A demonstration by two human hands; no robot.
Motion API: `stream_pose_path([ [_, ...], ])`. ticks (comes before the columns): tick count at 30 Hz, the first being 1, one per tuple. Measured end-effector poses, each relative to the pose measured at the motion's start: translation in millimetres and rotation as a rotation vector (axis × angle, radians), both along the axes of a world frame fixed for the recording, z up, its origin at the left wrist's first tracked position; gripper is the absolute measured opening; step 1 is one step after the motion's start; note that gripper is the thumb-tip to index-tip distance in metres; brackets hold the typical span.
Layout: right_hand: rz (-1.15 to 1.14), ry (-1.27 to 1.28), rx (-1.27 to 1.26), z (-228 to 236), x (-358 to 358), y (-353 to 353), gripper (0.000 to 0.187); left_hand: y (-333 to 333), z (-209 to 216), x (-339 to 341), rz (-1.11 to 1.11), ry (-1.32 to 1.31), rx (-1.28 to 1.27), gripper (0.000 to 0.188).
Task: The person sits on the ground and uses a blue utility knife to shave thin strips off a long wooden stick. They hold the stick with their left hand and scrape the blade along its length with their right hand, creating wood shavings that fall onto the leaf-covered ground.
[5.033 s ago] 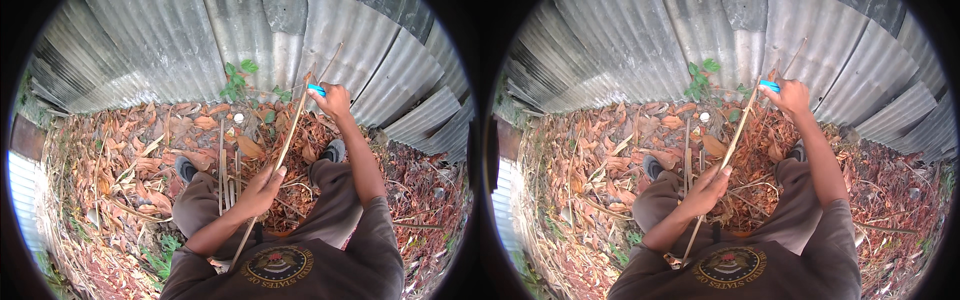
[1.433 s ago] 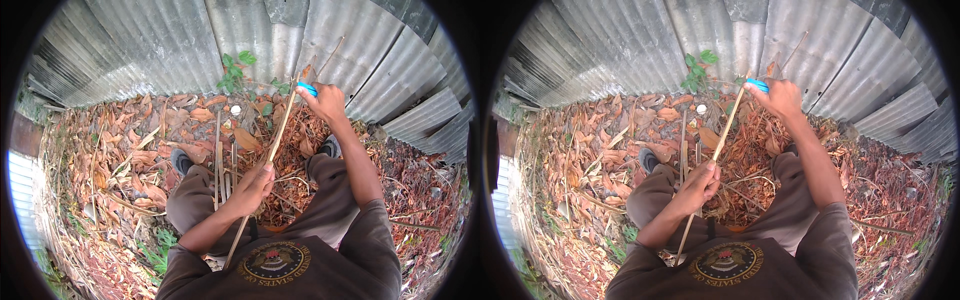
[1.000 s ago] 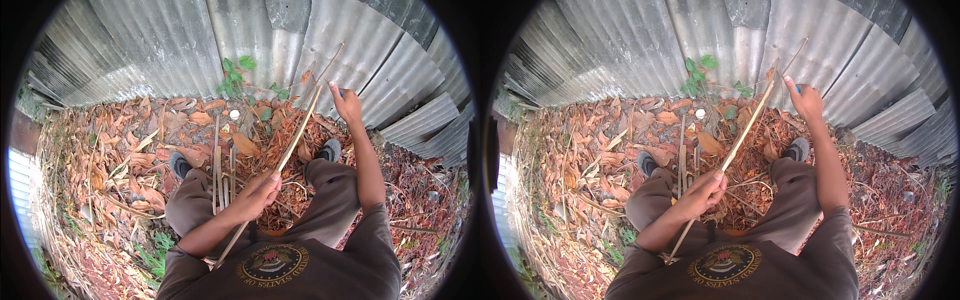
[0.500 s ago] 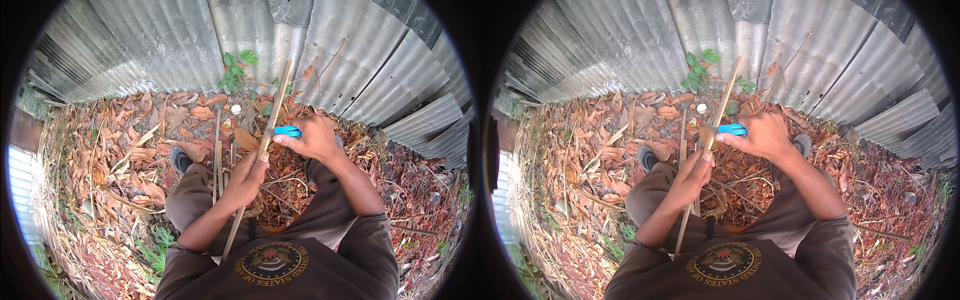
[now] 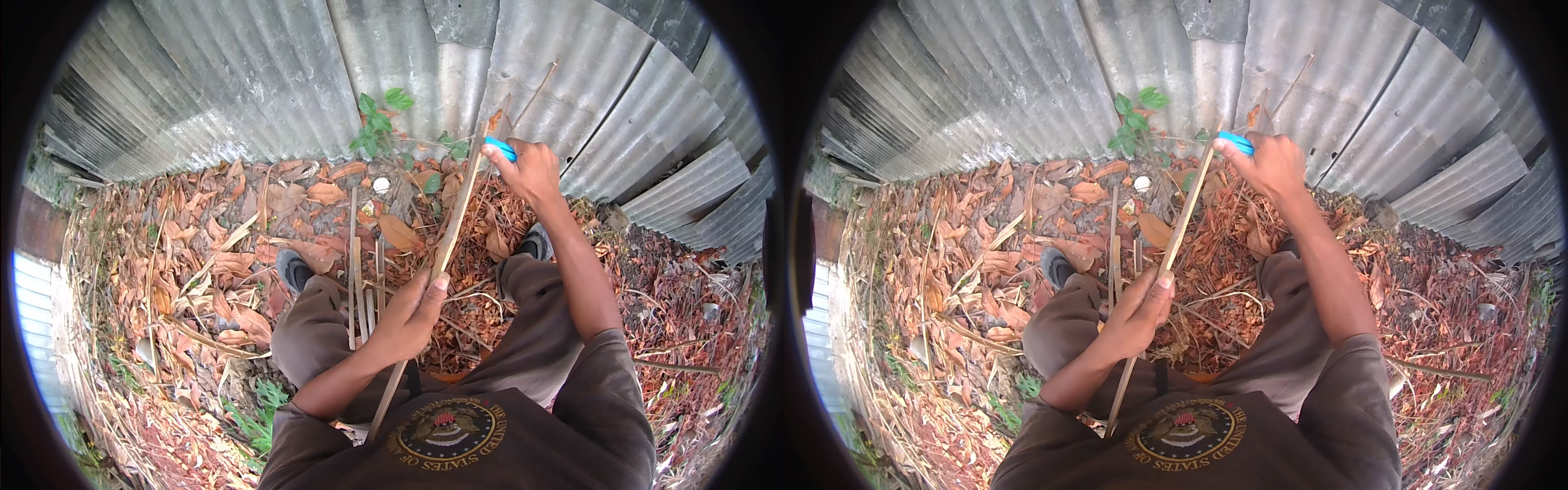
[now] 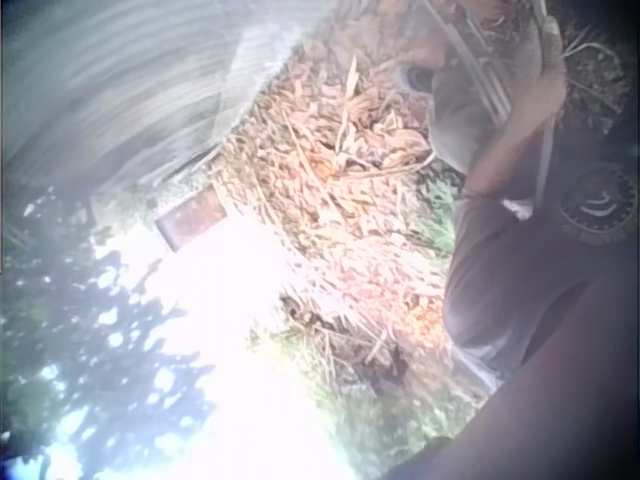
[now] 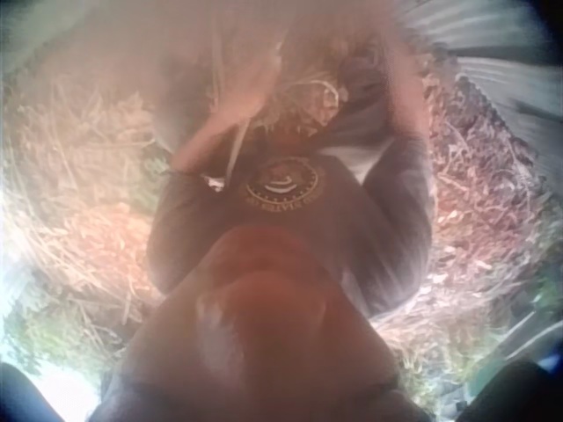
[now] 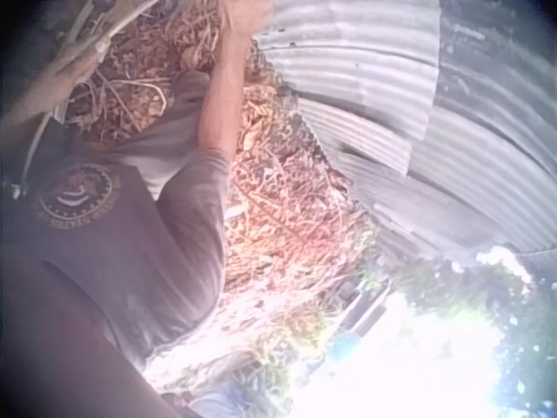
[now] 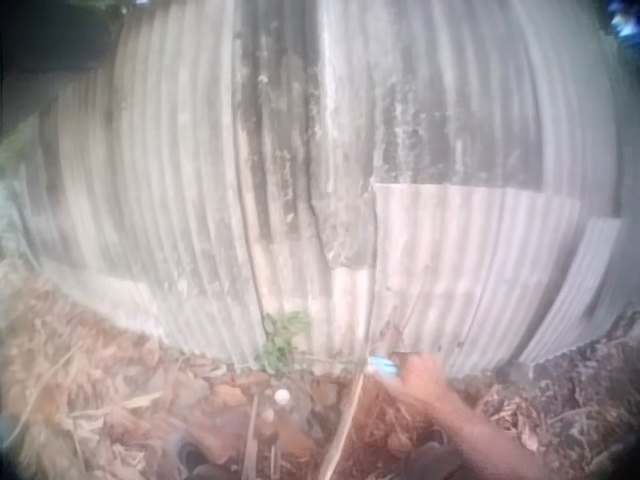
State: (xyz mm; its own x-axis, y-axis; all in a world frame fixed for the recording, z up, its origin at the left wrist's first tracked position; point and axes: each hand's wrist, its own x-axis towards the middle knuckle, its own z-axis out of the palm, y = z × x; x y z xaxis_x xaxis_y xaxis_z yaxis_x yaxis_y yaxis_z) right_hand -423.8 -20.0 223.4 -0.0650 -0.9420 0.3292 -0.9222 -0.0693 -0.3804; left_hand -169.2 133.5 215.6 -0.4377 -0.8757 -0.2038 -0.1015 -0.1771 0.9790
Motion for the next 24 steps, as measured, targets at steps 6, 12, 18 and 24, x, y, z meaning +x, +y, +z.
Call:
stream_pose_path([
  [6, -0.379, -0.172, 0.117, -23.8, -104.7, -33.8, 0.088, 12.6, 10.8, -3.9, -0.192, 0.112, 0.012, 0.033],
  [12, 0.047, -0.217, 0.153, 14.7, -16.1, 26.4, 0.077, -18.8, -0.7, 12.5, -0.006, 0.261, 0.246, 0.034],
  [18, 0.397, 0.009, 0.014, 15.8, 43.0, 61.7, 0.066, -22.5, 2.3, 8.2, 0.053, 0.18, 0.134, 0.036],
  [24, 0.432, 0.039, -0.001, 7.1, 44.7, 60.3, 0.068, -16.9, -1.1, 1.8, 0.091, 0.074, -0.065, 0.032],
])
